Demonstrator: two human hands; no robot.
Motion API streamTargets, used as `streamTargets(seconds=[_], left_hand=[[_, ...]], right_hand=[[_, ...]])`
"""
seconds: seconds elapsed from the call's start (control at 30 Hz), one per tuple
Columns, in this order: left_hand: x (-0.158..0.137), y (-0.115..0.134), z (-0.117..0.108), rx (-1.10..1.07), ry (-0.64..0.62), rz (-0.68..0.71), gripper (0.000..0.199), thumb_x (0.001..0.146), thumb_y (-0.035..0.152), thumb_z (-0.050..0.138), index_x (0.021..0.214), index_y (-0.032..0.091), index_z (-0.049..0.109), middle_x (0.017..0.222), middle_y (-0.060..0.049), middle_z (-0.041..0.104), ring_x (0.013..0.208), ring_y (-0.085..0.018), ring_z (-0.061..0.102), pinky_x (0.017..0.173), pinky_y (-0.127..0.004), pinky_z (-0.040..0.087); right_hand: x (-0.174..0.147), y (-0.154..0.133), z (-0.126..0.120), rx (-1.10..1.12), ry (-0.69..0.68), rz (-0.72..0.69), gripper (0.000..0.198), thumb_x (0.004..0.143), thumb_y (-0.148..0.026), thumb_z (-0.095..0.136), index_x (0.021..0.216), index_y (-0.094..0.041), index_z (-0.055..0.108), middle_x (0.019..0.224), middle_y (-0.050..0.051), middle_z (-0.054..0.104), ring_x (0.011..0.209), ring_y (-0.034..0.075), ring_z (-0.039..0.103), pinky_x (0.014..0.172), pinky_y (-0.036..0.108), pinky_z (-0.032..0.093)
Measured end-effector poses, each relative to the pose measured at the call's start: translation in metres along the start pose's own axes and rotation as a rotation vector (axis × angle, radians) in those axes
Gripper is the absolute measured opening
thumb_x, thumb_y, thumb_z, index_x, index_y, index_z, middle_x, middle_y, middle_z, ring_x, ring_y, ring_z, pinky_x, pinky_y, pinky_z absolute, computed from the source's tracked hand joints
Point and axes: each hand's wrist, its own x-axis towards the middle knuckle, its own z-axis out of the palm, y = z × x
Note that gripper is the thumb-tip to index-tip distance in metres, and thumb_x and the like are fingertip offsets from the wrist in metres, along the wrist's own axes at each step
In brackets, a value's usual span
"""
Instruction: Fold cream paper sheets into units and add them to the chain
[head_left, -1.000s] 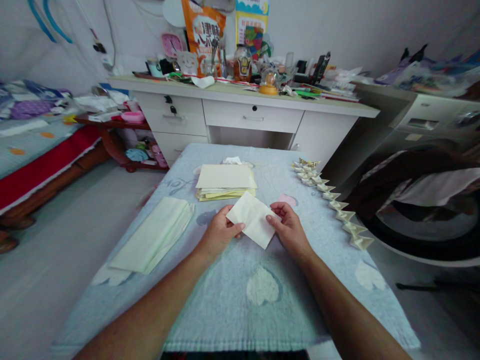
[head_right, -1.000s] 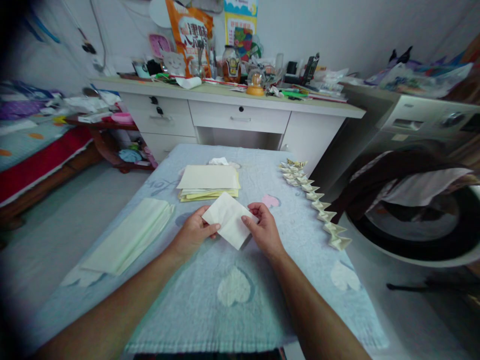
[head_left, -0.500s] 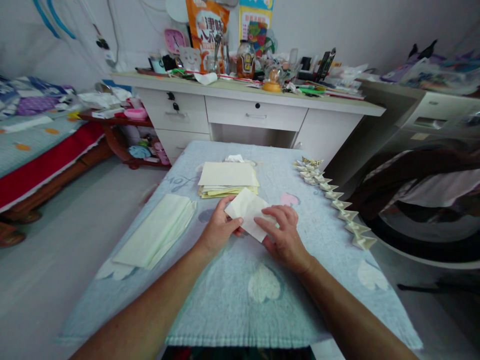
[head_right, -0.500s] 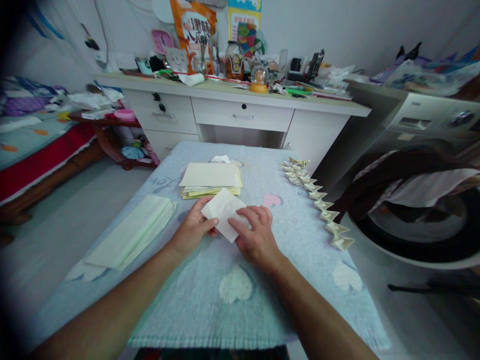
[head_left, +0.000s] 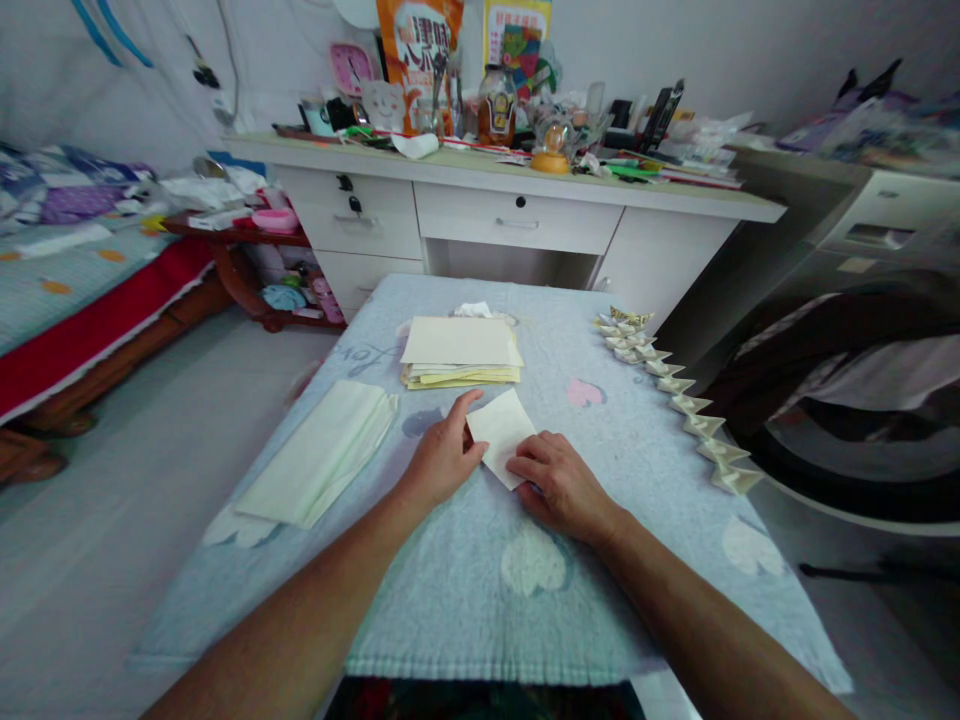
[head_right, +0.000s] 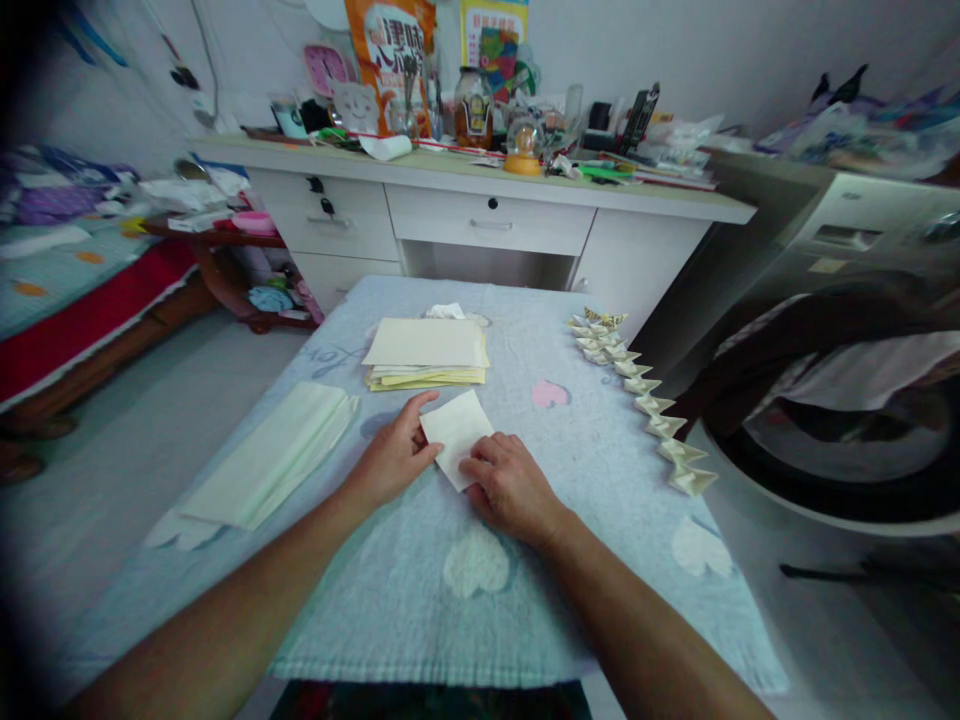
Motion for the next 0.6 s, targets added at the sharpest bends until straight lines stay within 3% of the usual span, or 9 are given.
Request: streamTargets(seconds=[0.13,0.23,0.37,0.6], left_hand=[[-0.001,0.003,-0.005,0.238,0.108,0.106,0.07,0.07,0.01,0.062,0.134,0.024,0.038,0.115,-0.007,0.057,0.107,-0.024,0.056,0.095,-0.04,0.044],[-0.002,0.01,-0.01,0.326,0.18,0.18,0.049,0.072,0.012,0.062,0.119,0.023,0.05,0.118,-0.007,0.052,0.116,-0.025,0.049,0.102,-0.041,0.04],[-0.004,0.015,-0.014,0.279,0.107,0.233,0.025,0.079,0.008,0.05,0.099,0.02,0.057,0.098,-0.004,0.06,0.096,-0.02,0.057,0.088,-0.034,0.046],[-0.006,0.011,-0.007,0.262,-0.089,0.268,0.02,0.08,0.007,0.047,0.086,0.019,0.061,0.09,-0.004,0.064,0.091,-0.019,0.059,0.081,-0.031,0.046]], right_hand=[[0.001,0.001,0.001,0.014,0.01,-0.002,0.019,0.08,-0.015,0.053,0.094,-0.018,0.066,0.094,0.008,0.059,0.09,0.022,0.05,0.082,0.036,0.037],[0.001,0.001,0.001,0.026,0.007,-0.001,0.019,0.08,-0.017,0.054,0.095,-0.018,0.066,0.095,0.008,0.059,0.09,0.022,0.051,0.082,0.036,0.037],[0.001,0.0,0.0,0.03,0.002,0.015,0.02,0.08,-0.018,0.055,0.096,-0.018,0.066,0.095,0.009,0.06,0.09,0.022,0.051,0.082,0.036,0.037],[-0.001,0.002,0.001,0.03,0.039,-0.008,0.018,0.084,-0.016,0.051,0.093,-0.019,0.067,0.093,0.007,0.06,0.089,0.021,0.052,0.082,0.036,0.035]])
